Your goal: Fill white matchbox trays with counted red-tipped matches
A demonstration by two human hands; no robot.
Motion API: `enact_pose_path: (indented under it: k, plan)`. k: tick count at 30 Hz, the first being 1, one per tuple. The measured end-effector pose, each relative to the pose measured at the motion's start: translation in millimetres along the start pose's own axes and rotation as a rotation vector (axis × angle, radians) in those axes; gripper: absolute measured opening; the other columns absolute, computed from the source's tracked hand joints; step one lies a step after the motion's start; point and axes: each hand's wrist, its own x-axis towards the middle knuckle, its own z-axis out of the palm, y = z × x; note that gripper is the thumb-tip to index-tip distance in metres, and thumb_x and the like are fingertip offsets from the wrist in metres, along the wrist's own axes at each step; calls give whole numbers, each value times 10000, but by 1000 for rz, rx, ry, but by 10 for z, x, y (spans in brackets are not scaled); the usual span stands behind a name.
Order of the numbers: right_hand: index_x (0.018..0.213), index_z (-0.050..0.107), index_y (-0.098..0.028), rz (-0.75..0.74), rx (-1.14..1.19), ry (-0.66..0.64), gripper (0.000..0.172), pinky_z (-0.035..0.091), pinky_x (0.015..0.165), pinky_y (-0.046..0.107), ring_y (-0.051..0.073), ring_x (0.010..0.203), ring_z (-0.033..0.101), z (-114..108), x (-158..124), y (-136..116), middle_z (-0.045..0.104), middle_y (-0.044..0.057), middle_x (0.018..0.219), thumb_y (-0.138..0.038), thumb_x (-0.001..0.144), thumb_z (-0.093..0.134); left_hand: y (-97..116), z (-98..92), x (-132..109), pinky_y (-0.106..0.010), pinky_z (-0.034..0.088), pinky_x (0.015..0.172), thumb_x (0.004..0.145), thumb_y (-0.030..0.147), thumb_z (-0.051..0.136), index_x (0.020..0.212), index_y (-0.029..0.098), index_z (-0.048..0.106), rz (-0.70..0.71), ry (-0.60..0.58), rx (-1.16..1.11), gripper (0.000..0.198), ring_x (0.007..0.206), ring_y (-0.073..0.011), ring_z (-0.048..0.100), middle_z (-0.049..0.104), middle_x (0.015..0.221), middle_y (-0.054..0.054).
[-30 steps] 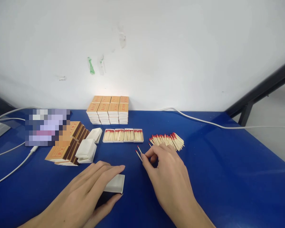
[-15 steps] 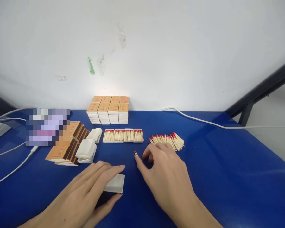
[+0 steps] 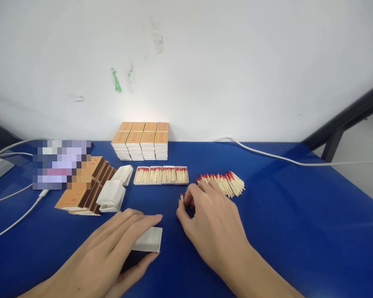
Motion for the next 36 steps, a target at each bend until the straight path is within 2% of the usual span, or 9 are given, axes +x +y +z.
enact_pose_path:
  k: [9, 13, 17, 21, 26, 32, 36]
  plan:
    - [771, 634, -267, 27, 102, -61, 312, 521, 710, 377, 251, 851, 684, -71, 6, 49, 735, 35, 865, -353, 1064, 697, -13, 20, -10, -465, 754, 920, 1211, 237, 457, 1498, 152, 589, -10, 17, 6, 327, 1102, -296, 863, 842, 1212, -111]
    - [792, 655, -263, 5, 10, 68, 279, 516, 802, 430, 272, 872, 670, -102, 29, 100, 744, 41, 852, -354, 1049, 713, -3, -2, 10, -468, 745, 975, 1206, 227, 466, 1507, 159, 586, -20, 3, 8, 331, 1140, -296, 856, 840, 1245, -115]
    - [871, 714, -238, -16, -224, 227, 177, 483, 777, 445, 309, 893, 615, -104, 40, 169, 732, 76, 830, -276, 1039, 671, 2, -9, 4, -484, 754, 957, 1215, 240, 468, 1521, 144, 574, -11, -3, -5, 337, 1155, -310, 856, 839, 1244, -122]
    - [852, 718, -237, -41, -301, 191, 189, 490, 798, 454, 323, 917, 606, -72, 27, 217, 727, 92, 838, -252, 1034, 669, 7, -12, -13, -497, 757, 957, 1221, 248, 457, 1521, 148, 576, -14, 0, -3, 338, 1154, -312, 859, 839, 1248, -123]
    - [818, 690, -251, 11, -176, 121, 190, 535, 908, 490, 315, 939, 653, -47, 12, 206, 729, 62, 822, -221, 1005, 695, 2, -20, 0, -510, 768, 917, 1220, 244, 450, 1507, 150, 579, -13, -1, 3, 328, 1132, -318, 868, 845, 1230, -118]
    - [783, 684, -268, 90, -4, 37, 231, 495, 699, 397, 277, 874, 675, -62, -4, 98, 720, 31, 810, -311, 999, 754, -5, 4, 1, -505, 767, 911, 1223, 234, 438, 1501, 144, 580, -4, 16, 23, 325, 1123, -317, 872, 850, 1224, -124]
    - [785, 693, -273, 88, 28, 12, 248, 476, 650, 370, 271, 851, 683, -71, -11, 60, 719, 35, 804, -361, 1010, 749, 7, 0, -15, -510, 766, 919, 1217, 234, 454, 1518, 141, 573, -8, 1, 12, 337, 1138, -323, 866, 842, 1244, -135]
